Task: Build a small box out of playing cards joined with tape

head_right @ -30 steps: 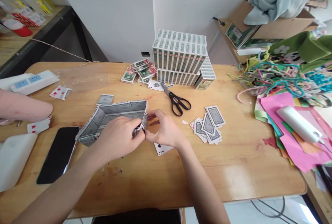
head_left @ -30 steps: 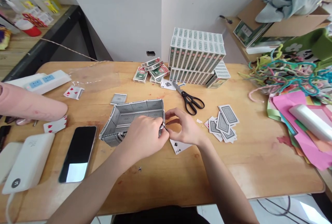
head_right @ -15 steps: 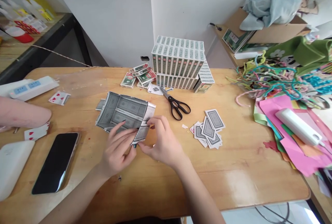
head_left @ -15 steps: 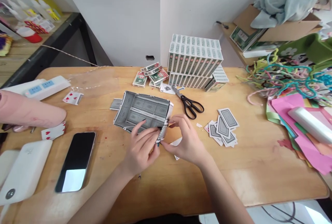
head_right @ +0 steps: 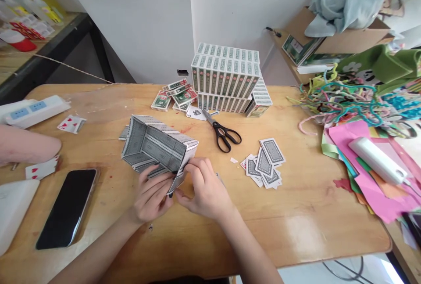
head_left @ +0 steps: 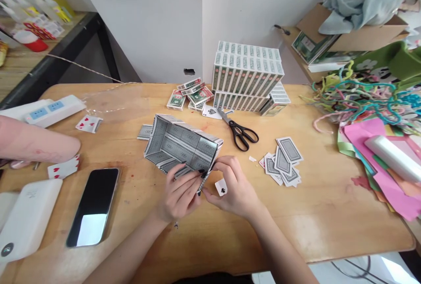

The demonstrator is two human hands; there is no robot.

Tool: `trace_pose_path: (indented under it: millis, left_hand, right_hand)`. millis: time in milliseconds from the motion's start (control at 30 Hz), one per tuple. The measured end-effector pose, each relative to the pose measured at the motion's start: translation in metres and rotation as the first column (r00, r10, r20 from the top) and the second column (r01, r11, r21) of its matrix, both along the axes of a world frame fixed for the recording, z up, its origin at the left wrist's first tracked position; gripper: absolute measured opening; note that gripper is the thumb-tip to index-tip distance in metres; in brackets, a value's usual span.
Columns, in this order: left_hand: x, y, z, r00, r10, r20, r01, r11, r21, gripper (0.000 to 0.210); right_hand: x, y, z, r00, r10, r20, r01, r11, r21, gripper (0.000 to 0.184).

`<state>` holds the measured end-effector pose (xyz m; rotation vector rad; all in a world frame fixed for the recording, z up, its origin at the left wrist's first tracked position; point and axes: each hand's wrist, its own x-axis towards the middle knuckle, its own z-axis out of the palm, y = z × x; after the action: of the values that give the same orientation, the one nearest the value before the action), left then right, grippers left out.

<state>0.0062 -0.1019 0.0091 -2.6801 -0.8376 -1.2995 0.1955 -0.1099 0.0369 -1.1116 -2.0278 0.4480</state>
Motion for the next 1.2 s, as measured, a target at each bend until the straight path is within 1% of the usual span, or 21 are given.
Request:
trace_pose_path:
  millis: [67, 167, 333, 467, 600, 867, 1033, 1200]
  left_hand:
    - [0.002, 0.001, 0.002, 1.000, 0.008, -0.013, -0.008, 1.000, -0.016, 0.031]
    - [0.005, 0.004, 0.004, 0.999, 0.028, -0.022, -0.030, 0.998, -0.053, 0.033]
    - [0.009, 0.007, 0.008, 0.999, 0.047, -0.009, -0.047, 0.994, -0.101, 0.033]
    - [0.012, 0.009, 0.011, 0.999, 0.049, -0.003, -0.049, 0.990, -0.129, 0.032]
    - [0.013, 0.011, 0.011, 0.999, 0.038, -0.002, -0.038, 0.990, -0.139, 0.033]
    - [0.010, 0.013, 0.016, 0.997, -0.005, -0.074, -0.012, 0.973, -0.230, 0.031]
    - [0.010, 0.016, 0.018, 0.994, -0.029, -0.107, 0.002, 0.970, -0.243, 0.030]
    - [0.010, 0.016, 0.017, 0.994, -0.017, -0.104, -0.013, 0.961, -0.278, 0.030]
  right_hand:
    - [0.000, 0.001, -0.002, 1.000, -0.005, 0.016, 0.005, 1.000, 0.000, 0.049]
    - [-0.001, 0.003, -0.002, 1.000, -0.021, 0.019, 0.022, 0.999, -0.032, 0.052]
    - [0.003, 0.007, 0.001, 0.999, -0.027, 0.035, 0.031, 0.994, -0.109, 0.048]
    - [0.003, 0.009, -0.001, 0.999, -0.051, 0.010, 0.052, 0.990, -0.133, 0.049]
    - [0.000, 0.012, -0.007, 0.997, -0.083, -0.002, 0.082, 0.990, -0.112, 0.051]
    - [-0.003, 0.018, -0.016, 0.992, -0.127, 0.002, 0.127, 0.992, -0.016, 0.050]
    - [-0.005, 0.020, -0.020, 0.991, -0.135, -0.002, 0.135, 0.991, -0.006, 0.050]
    - [-0.007, 0.020, -0.026, 0.989, -0.146, -0.036, 0.145, 0.989, -0.014, 0.050]
